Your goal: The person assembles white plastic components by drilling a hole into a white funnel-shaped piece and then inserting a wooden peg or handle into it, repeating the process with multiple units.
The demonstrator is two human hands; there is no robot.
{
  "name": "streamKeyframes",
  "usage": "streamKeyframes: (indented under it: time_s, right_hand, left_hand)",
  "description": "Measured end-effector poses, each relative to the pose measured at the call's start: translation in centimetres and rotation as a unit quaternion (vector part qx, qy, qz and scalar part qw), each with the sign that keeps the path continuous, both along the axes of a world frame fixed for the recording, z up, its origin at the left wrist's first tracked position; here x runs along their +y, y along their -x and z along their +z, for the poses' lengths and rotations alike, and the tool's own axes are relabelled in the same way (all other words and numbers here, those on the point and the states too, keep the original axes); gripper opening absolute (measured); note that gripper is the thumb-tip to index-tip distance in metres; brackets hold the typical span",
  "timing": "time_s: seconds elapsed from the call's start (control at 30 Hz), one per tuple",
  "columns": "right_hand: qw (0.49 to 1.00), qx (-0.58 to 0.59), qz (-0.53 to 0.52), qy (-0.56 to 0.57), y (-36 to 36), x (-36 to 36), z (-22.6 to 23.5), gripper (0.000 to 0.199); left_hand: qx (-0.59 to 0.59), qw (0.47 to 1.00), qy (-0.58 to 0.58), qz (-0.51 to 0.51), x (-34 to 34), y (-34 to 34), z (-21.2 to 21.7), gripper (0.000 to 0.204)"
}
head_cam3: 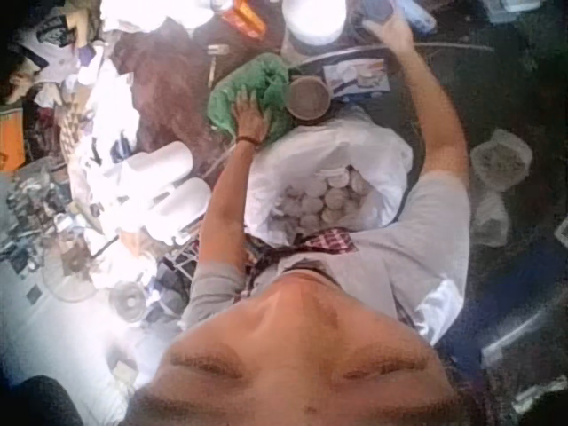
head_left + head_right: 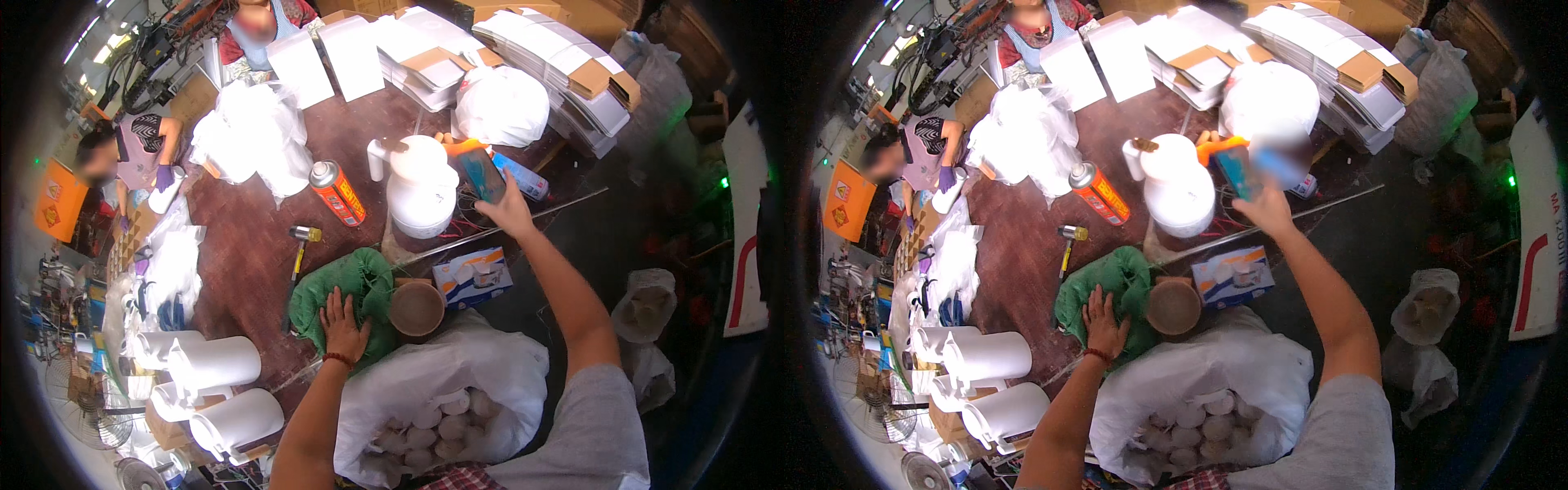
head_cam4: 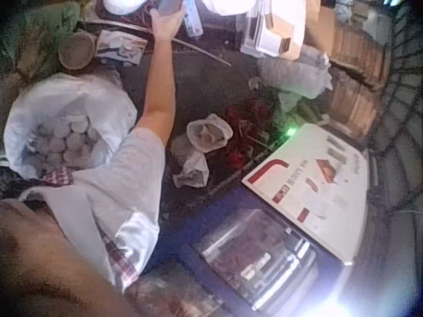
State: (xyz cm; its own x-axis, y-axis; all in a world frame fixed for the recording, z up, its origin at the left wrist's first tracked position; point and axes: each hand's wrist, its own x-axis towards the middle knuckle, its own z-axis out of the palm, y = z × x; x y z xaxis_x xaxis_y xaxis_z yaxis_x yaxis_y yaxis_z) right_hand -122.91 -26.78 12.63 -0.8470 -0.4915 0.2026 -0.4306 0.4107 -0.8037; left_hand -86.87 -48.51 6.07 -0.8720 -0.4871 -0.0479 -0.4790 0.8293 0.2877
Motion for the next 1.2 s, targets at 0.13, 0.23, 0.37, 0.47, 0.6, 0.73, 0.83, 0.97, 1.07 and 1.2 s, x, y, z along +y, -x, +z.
streamKeyframes:
  time_s: [0.13, 0.23, 0.37, 0.47, 0.6, 0.73, 0.83, 0.97, 1.07, 1.2]
  right_hand:
    - [0.976, 0.123, -0.046, -0.176, 5.2, -4.9, 0.0, 0.099]
    - [0.95, 0.106, -0.091, -0.281, 6.8, -7.6, 0.0, 0.098]
    - [0.937, 0.007, -0.115, -0.331, 7.5, -9.4, 0.1, 0.098]
    - [0.94, 0.006, -0.109, -0.323, 7.2, -9.1, 0.0, 0.095]
    - [0.954, 0.048, -0.094, -0.28, 5.4, -7.6, 1.8, 0.088]
    - [0.99, 0.099, -0.037, -0.095, 3.0, -1.6, 1.4, 0.075]
    - [0.993, 0.114, 0.016, 0.015, -3.3, 3.1, 1.9, 0.064]
    - [0.989, -0.065, 0.076, 0.112, -16.2, 7.7, 5.2, 0.055]
    - [0.982, -0.043, 0.168, 0.073, -26.1, 12.6, 4.2, 0.032]
    - [0.859, -0.264, 0.427, 0.098, -41.2, 15.1, 2.7, 0.036]
  left_hand:
    - [-0.015, 1.0, -0.017, -0.01, -0.4, 0.3, 0.0, 0.071]
    - [-0.013, 1.0, -0.009, -0.006, -0.5, 0.3, -0.3, 0.071]
    - [-0.017, 1.0, -0.022, -0.002, -0.5, 0.3, -0.2, 0.072]
    - [-0.01, 1.0, -0.018, -0.005, -0.4, 0.2, -0.4, 0.072]
    - [0.003, 1.0, -0.019, -0.003, -0.6, 0.0, -0.7, 0.072]
    - [0.01, 0.999, -0.027, -0.015, -0.5, 0.2, -1.1, 0.073]
    - [-0.013, 0.999, -0.025, -0.02, -0.8, 0.2, -0.5, 0.075]
    - [0.097, 0.966, -0.237, 0.046, -2.4, -1.4, 0.6, 0.079]
    - [0.238, 0.934, -0.261, 0.054, 0.7, -4.4, 5.5, 0.073]
    - [0.344, 0.836, -0.417, 0.095, 6.5, -13.6, 10.5, 0.06]
